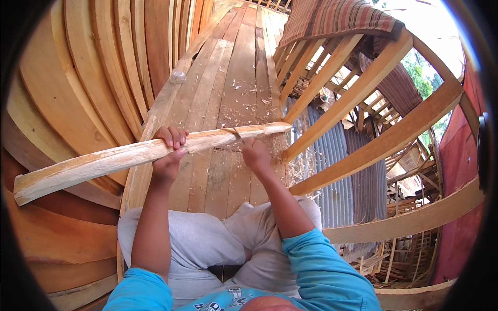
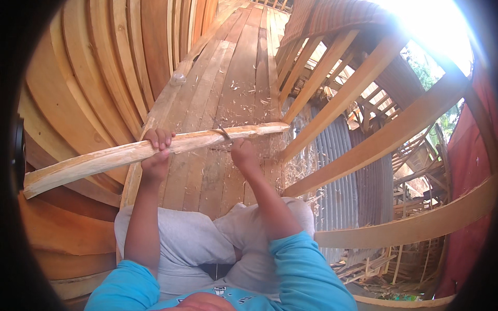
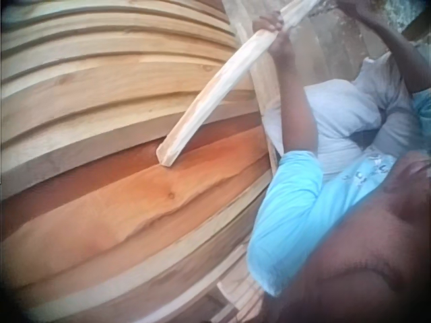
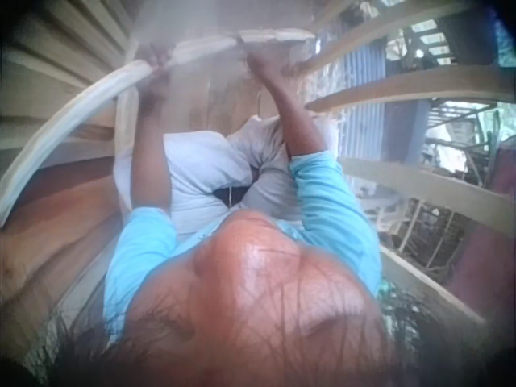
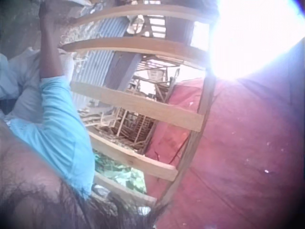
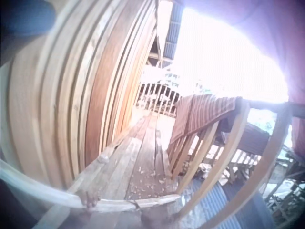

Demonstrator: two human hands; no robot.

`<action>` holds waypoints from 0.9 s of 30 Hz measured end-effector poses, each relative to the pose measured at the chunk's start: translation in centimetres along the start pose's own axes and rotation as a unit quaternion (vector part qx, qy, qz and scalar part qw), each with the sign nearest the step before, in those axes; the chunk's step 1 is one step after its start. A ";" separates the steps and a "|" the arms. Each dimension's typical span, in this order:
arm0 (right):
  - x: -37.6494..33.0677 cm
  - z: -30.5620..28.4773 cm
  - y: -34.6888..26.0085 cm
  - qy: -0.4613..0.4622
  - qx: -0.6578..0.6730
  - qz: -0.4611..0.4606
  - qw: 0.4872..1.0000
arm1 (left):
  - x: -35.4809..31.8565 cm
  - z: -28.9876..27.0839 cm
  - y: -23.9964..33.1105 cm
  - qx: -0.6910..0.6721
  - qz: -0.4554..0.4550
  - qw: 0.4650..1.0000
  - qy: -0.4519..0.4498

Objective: The person sits on a wooden floor and uses a knife to shave and shape a long wooden plank. They hold the plank with one hand and repeatedly scrape along its surface with the knife, producing wood shavings. The person briefly pauses to adjust a nearby power tool before resuming carving.

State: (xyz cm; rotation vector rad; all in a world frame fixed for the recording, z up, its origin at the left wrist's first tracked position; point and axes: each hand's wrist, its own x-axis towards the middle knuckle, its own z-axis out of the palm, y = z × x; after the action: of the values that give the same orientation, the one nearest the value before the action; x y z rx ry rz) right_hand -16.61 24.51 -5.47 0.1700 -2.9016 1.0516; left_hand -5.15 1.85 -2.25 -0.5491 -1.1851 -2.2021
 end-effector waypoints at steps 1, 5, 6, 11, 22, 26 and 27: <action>0.6 -0.2 1.7 0.020 -0.023 0.001 1.000 | -0.1 0.5 -0.2 -0.006 -0.006 1.000 0.001; 2.0 0.9 5.3 0.093 -0.054 -0.043 0.993 | 0.3 0.9 -0.5 -0.011 -0.009 1.000 0.004; 2.0 1.2 5.1 0.111 -0.061 -0.048 0.991 | 0.3 0.9 -0.4 -0.012 -0.007 1.000 0.004; 0.3 1.8 3.6 0.120 -0.013 -0.026 0.992 | 0.3 0.9 -0.5 -0.013 -0.001 1.000 0.013; 1.8 0.9 4.6 0.075 -0.010 0.018 0.997 | 0.3 1.8 -0.7 -0.009 -0.018 0.999 0.025; -0.9 0.4 0.1 0.017 -0.015 0.016 1.000 | -0.1 0.3 -0.2 -0.020 -0.007 1.000 0.023; -1.3 0.1 -0.8 0.004 -0.030 0.006 1.000 | -0.1 -0.1 -0.3 -0.022 0.001 1.000 0.018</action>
State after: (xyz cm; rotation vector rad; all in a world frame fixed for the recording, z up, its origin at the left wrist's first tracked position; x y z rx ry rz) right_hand -15.24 23.90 -5.13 0.1446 -2.9262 0.9638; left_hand -5.28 1.92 -2.59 -0.5253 -1.1193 -2.2324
